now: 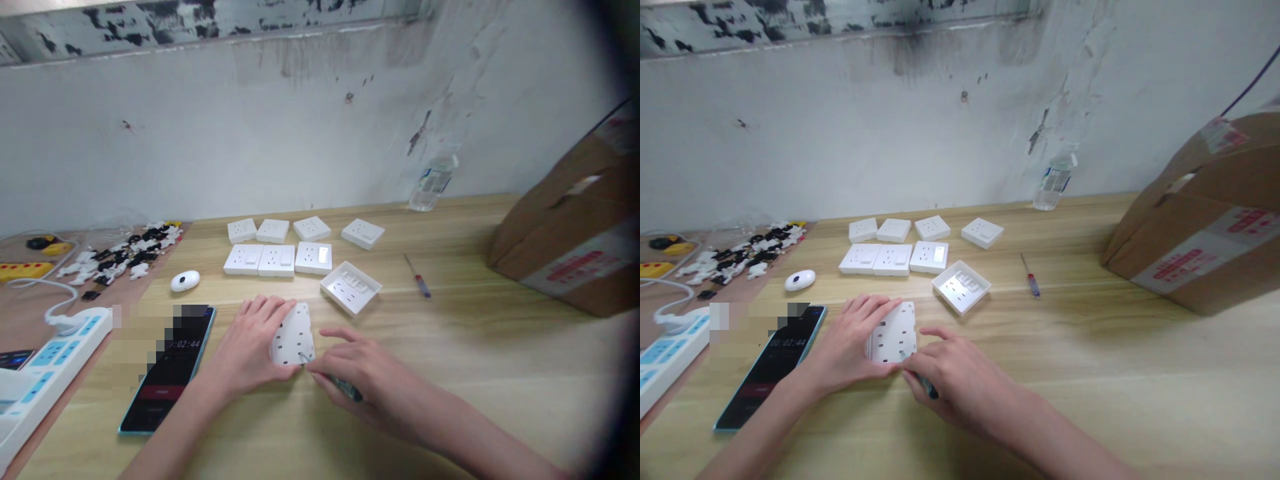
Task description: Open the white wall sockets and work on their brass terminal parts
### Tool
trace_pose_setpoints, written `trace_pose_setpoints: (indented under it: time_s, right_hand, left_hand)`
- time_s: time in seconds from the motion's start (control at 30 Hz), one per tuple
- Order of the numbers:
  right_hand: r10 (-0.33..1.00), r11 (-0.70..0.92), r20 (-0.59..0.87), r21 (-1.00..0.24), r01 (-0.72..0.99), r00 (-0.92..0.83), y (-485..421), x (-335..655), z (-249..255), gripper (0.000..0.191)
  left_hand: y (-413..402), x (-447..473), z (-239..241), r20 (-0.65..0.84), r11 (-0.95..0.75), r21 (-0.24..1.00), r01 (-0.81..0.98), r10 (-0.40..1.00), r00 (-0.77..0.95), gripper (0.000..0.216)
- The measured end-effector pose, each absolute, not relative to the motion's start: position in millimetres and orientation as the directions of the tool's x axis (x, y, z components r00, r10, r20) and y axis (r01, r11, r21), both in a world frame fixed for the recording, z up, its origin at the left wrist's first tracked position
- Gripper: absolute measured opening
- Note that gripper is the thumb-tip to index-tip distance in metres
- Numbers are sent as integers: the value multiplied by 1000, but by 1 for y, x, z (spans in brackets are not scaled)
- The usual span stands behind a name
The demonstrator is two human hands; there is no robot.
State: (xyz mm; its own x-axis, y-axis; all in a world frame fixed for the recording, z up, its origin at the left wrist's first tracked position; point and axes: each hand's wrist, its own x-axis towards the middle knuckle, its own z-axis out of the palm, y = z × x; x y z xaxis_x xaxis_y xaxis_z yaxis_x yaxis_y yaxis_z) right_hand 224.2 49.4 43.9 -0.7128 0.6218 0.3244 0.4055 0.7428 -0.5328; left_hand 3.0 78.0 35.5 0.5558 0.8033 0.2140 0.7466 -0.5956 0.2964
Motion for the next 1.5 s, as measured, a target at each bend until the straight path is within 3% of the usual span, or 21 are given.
trace_pose_setpoints:
  time_s: [0.2,0.77,0.87,1.07,1.37,1.5]
  right_hand:
    - [660,631,197,-669,392,-725,67,229,57,20]
    - [760,396,124,-866,304,-637,77,237,45,28]
    - [742,481,207,-827,292,-638,69,235,46,24]
    - [572,726,346,-637,261,-744,52,221,40,22]
    - [459,886,442,-296,358,-771,40,212,28,22]
    - [481,873,465,-329,360,-743,40,208,21,19]
  left_hand:
    - [80,0,31,216,-594,308,743,804,553,78]
    - [80,-12,34,173,-648,295,702,759,628,91]
    - [81,-14,33,171,-644,303,703,762,624,90]
    - [83,-14,32,173,-637,311,705,768,617,89]
    - [84,-14,35,161,-612,265,745,790,591,84]
    - [84,-12,35,172,-624,221,750,782,599,84]
